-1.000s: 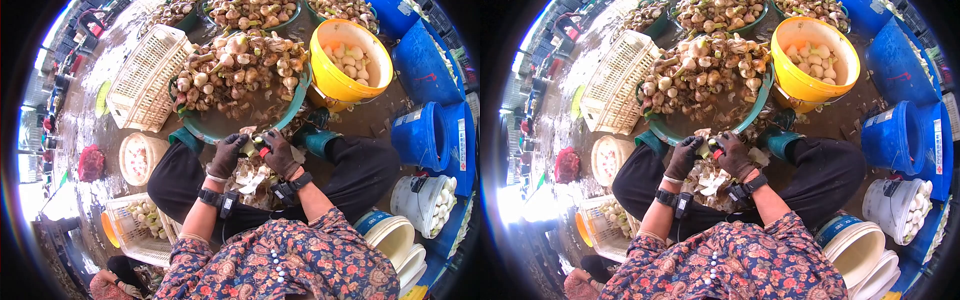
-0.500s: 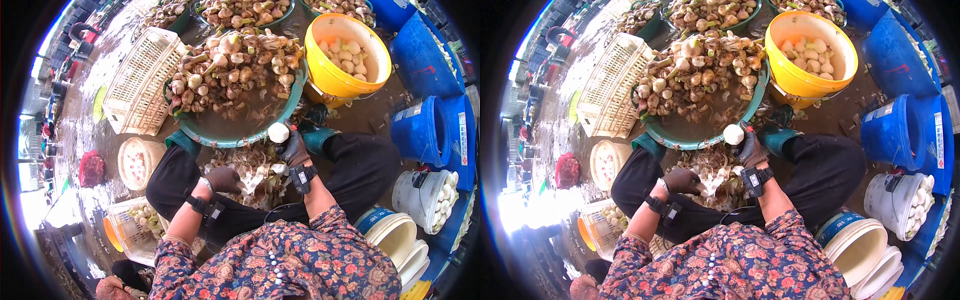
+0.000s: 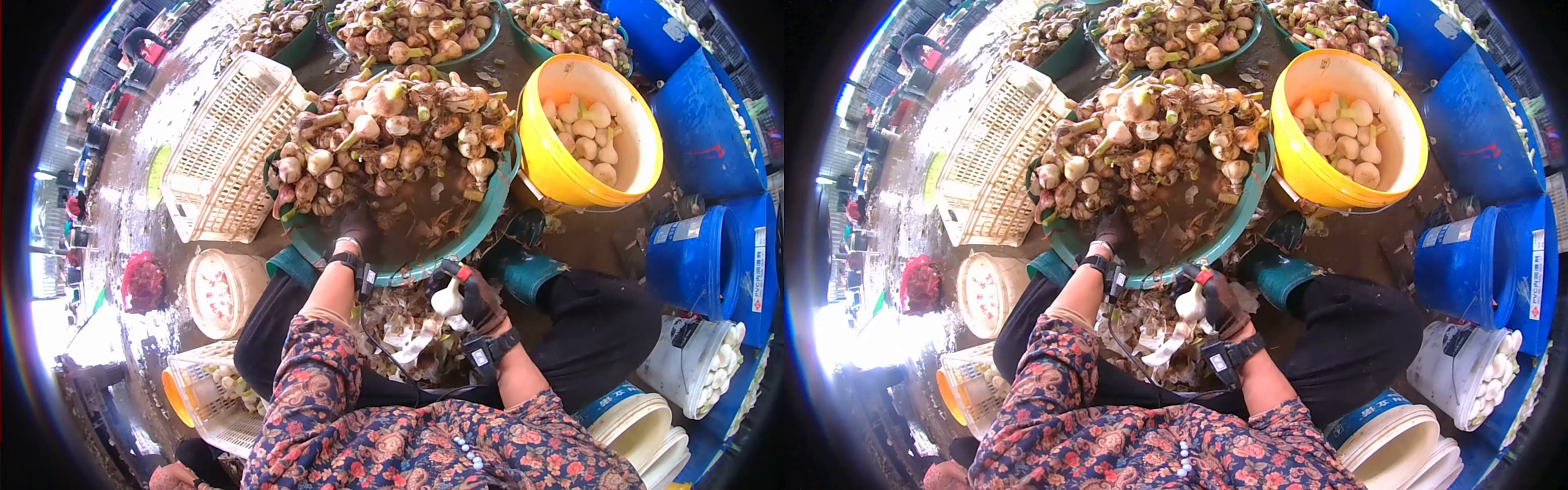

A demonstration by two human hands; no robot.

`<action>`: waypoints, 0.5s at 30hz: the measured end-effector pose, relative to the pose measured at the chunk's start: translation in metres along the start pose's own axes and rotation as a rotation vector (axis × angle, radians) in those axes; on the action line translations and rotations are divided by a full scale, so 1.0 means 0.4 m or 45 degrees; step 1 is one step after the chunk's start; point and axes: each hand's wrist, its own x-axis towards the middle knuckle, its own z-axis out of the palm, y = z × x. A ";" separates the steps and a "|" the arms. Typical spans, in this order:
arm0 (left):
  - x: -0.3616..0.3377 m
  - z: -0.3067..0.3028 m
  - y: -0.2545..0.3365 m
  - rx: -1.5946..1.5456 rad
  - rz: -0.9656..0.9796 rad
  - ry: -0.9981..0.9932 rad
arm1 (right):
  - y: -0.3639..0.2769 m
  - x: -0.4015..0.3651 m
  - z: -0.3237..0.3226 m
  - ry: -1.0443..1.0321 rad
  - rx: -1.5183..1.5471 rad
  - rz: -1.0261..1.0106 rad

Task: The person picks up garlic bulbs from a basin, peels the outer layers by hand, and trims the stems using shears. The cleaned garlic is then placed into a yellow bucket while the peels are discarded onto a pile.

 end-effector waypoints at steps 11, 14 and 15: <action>0.004 0.218 -0.092 0.259 0.596 -0.061 | -0.019 -0.010 0.022 0.200 -0.049 0.217; 0.089 0.322 -0.104 0.228 0.665 0.052 | -0.022 -0.017 0.022 0.201 -0.081 0.193; 0.087 0.310 -0.071 0.490 0.800 0.342 | -0.020 -0.011 0.019 0.212 -0.050 0.189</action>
